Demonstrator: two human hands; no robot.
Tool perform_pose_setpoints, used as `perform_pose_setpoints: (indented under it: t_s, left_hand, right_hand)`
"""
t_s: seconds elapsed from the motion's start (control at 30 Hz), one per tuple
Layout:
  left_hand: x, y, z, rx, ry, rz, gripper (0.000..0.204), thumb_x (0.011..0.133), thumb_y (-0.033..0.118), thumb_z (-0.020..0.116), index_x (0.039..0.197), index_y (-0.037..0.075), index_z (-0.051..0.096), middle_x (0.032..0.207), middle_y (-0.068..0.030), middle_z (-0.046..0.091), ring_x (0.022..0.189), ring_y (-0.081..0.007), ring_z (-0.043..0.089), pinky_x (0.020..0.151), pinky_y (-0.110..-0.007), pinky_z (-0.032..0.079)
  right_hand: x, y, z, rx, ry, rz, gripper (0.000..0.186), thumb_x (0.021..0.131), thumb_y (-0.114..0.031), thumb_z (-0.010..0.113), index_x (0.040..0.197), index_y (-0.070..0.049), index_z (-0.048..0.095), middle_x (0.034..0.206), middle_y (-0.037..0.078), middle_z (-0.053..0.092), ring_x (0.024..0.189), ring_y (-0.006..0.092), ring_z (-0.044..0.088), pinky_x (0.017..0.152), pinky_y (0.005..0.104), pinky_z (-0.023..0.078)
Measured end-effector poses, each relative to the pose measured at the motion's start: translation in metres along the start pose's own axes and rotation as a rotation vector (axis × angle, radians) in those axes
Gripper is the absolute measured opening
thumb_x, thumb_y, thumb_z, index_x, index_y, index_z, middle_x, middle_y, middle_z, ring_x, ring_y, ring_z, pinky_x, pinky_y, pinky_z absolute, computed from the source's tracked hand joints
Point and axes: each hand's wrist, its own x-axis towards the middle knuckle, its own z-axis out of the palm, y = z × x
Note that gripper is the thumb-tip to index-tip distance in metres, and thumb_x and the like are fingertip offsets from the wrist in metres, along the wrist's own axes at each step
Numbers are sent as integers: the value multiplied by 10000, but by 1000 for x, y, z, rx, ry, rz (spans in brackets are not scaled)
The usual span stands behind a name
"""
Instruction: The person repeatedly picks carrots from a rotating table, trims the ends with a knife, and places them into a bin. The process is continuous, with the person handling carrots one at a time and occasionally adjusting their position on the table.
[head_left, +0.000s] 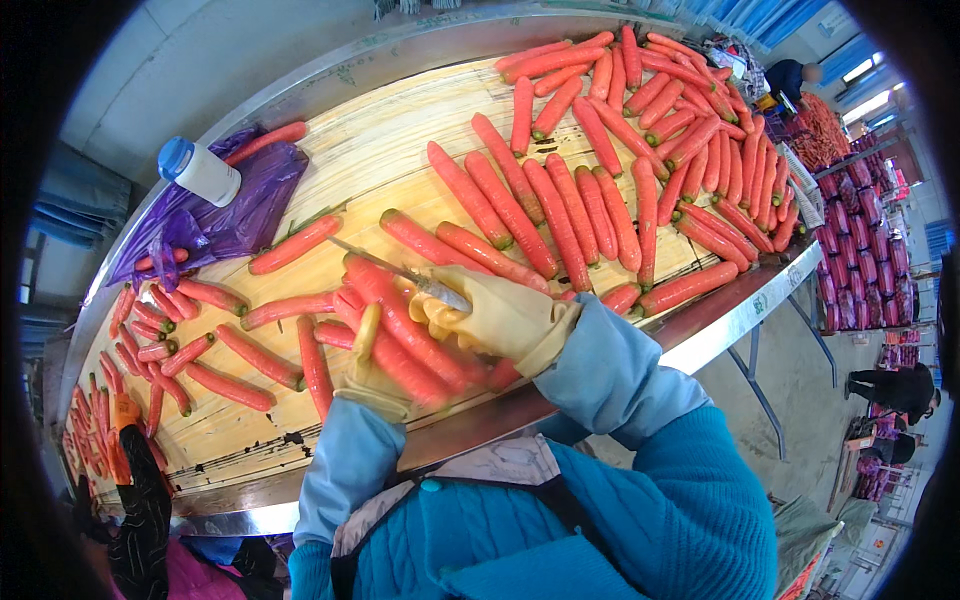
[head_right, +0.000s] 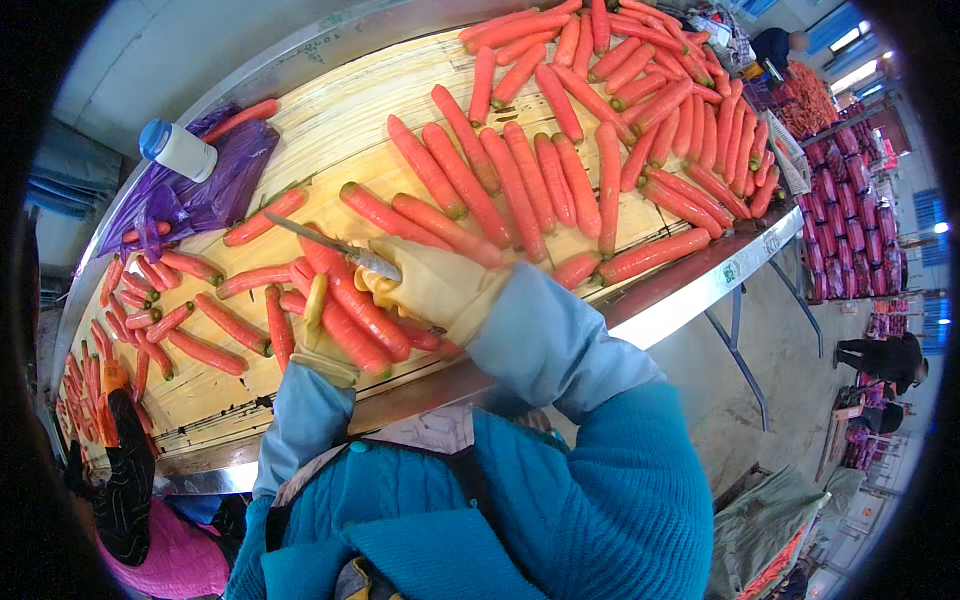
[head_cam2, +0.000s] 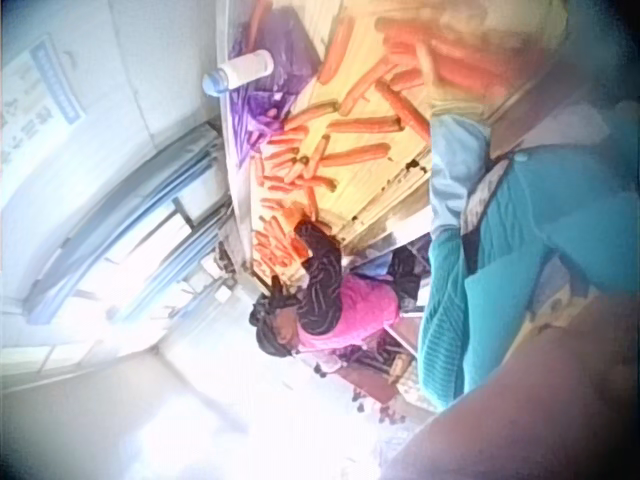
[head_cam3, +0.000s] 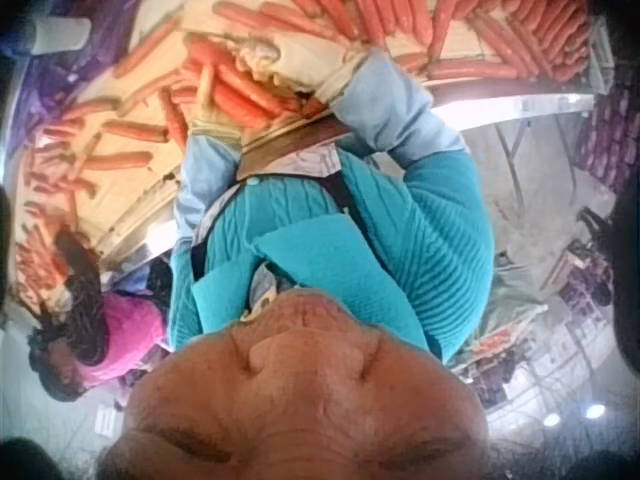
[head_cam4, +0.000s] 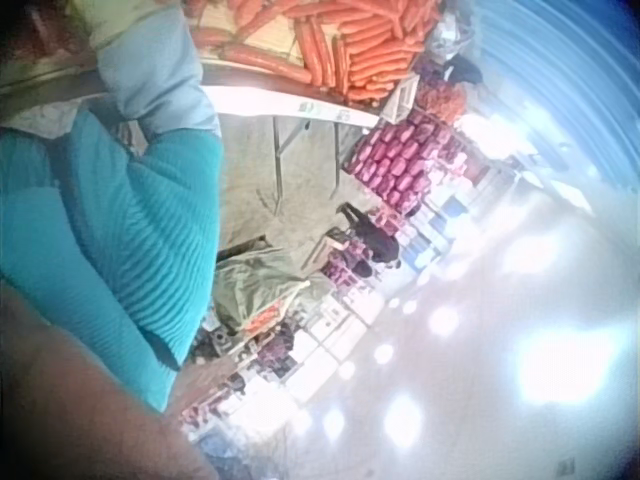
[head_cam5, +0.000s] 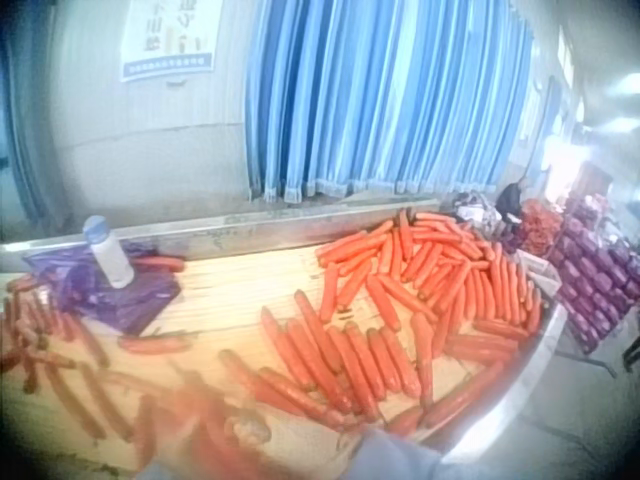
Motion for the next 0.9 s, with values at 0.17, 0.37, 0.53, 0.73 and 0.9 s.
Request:
perform_pose_setpoints:
  t_s: [0.17,0.37,0.53,0.73,0.9]
  left_hand:
    - [-59,38,2,138,271,233,690,1007,397,608,1553,55,360,1496,-113,487,1358,-220,488,1177,-369,381]
    - [-119,81,-25,214,304,499,743,996,420,625,1565,48,326,1516,-118,477,1366,-266,479,1204,-389,340]
    - [-174,114,-49,125,234,604,583,1053,358,557,1543,81,407,1506,-105,505,1367,-255,488,1179,-379,368]
    - [-235,141,-74,-382,-180,436,581,1031,372,594,1498,55,456,1501,-110,520,1372,-257,497,1198,-399,373]
    - [-272,159,-99,-461,-144,512,538,1004,329,642,1460,74,514,1481,-122,538,1357,-286,509,1193,-430,379]
  right_hand:
    - [3,19,-75,-705,647,-341,378,962,-235,587,1303,-78,636,1121,219,694,1024,421,668,900,469,536]
    - [21,81,-88,-1173,712,258,451,922,-337,607,1347,-187,620,1363,224,591,1266,462,524,1086,608,369]
    - [63,77,32,-977,436,-103,470,954,-379,562,1377,-178,594,1475,252,488,1338,488,451,1135,655,298]
    - [77,18,161,-914,-88,-272,460,877,-321,671,1310,-174,628,1477,194,499,1388,483,418,1159,589,315]
    - [33,8,200,-892,-429,-456,507,867,-279,638,1370,-217,617,1556,134,446,1448,385,403,1216,604,213]
